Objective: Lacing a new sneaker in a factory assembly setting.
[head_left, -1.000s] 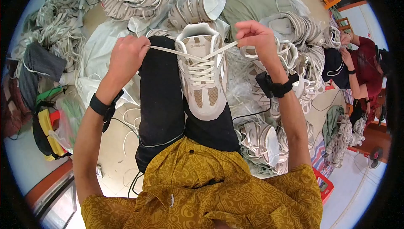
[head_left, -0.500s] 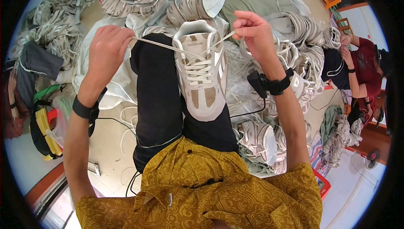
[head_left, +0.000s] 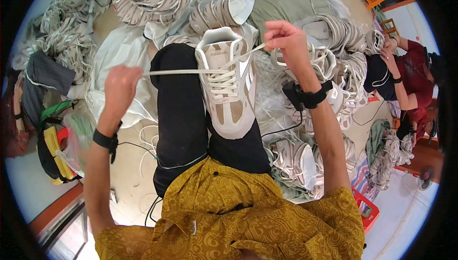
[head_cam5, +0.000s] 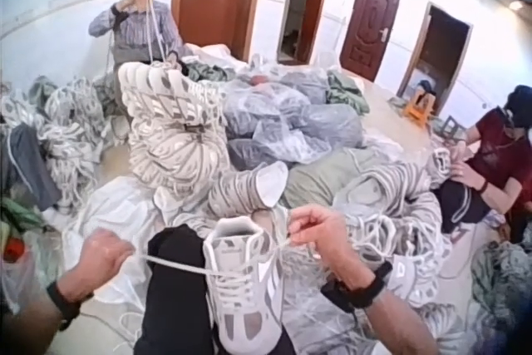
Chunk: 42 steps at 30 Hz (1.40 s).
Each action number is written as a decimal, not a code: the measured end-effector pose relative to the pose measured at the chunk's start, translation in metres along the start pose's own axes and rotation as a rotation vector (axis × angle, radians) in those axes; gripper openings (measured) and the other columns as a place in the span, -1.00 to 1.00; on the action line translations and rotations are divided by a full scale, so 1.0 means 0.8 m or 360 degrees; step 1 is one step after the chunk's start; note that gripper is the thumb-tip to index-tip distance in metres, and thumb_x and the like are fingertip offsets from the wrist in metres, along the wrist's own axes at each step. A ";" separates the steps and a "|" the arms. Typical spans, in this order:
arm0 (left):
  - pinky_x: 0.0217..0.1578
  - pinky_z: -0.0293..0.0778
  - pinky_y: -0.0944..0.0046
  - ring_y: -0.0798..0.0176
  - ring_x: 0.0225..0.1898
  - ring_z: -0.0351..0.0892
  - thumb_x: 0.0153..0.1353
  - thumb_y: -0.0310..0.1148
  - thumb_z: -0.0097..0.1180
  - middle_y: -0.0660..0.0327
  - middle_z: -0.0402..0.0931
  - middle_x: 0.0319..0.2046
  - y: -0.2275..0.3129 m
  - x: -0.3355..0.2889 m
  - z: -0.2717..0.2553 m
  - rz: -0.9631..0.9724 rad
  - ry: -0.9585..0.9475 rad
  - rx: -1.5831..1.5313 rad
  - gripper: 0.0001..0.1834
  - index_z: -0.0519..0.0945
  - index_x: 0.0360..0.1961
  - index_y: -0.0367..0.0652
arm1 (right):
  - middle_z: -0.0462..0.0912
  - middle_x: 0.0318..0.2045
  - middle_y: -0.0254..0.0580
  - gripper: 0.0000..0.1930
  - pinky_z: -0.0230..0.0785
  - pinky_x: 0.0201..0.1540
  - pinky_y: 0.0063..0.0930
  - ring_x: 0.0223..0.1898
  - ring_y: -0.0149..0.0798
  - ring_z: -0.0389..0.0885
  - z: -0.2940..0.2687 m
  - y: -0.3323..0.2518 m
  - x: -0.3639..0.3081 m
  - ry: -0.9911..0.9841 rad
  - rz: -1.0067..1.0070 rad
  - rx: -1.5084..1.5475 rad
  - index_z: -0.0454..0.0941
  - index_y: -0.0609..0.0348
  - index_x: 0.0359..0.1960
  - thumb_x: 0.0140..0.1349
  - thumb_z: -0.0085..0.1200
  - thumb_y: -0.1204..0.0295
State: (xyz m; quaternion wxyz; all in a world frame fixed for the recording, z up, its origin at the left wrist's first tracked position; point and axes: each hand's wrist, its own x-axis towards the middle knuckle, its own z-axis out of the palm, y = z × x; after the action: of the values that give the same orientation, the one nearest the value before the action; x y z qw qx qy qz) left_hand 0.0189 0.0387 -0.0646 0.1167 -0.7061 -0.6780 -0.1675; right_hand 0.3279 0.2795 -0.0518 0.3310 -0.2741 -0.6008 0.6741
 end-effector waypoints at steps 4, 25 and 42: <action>-0.36 0.29 0.19 0.12 -0.46 0.43 0.02 -0.42 0.05 0.17 0.45 -0.60 0.015 -0.017 0.010 -0.0158 -0.0138 -0.0118 -0.95 0.50 -0.48 -0.14 | 0.55 -0.49 -0.25 -0.68 0.41 -0.44 -0.61 -0.53 -0.42 0.51 -0.001 0.006 -0.010 0.0073 0.0141 -0.0207 0.53 0.31 -0.25 -0.13 0.01 0.74; -0.41 0.29 0.19 0.12 -0.46 0.43 0.05 -0.38 0.04 0.19 0.47 -0.59 -0.004 -0.023 0.010 -0.0156 -0.0026 -0.0007 -0.92 0.51 -0.47 -0.13 | 0.55 -0.52 -0.26 -0.69 0.38 -0.47 -0.62 -0.55 -0.44 0.50 -0.016 -0.003 -0.019 -0.0098 0.0226 -0.0348 0.54 0.31 -0.30 -0.17 0.00 0.74; -0.36 0.32 0.15 0.08 -0.37 0.42 -0.02 -0.49 0.02 0.16 0.41 -0.49 -0.043 0.028 -0.038 0.0053 0.0055 0.0159 -0.93 0.48 -0.44 -0.17 | 0.57 -0.51 -0.35 -0.69 0.31 -0.48 -0.67 -0.54 -0.50 0.48 -0.019 -0.058 -0.027 -0.0188 0.0181 -0.0857 0.55 0.24 -0.24 -0.12 0.03 0.68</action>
State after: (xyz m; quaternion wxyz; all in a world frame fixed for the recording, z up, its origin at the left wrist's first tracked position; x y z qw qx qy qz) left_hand -0.0168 0.0492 -0.0305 0.1664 -0.7077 -0.6715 -0.1436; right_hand 0.3583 0.2748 -0.0080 0.1724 -0.3457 -0.7602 0.5224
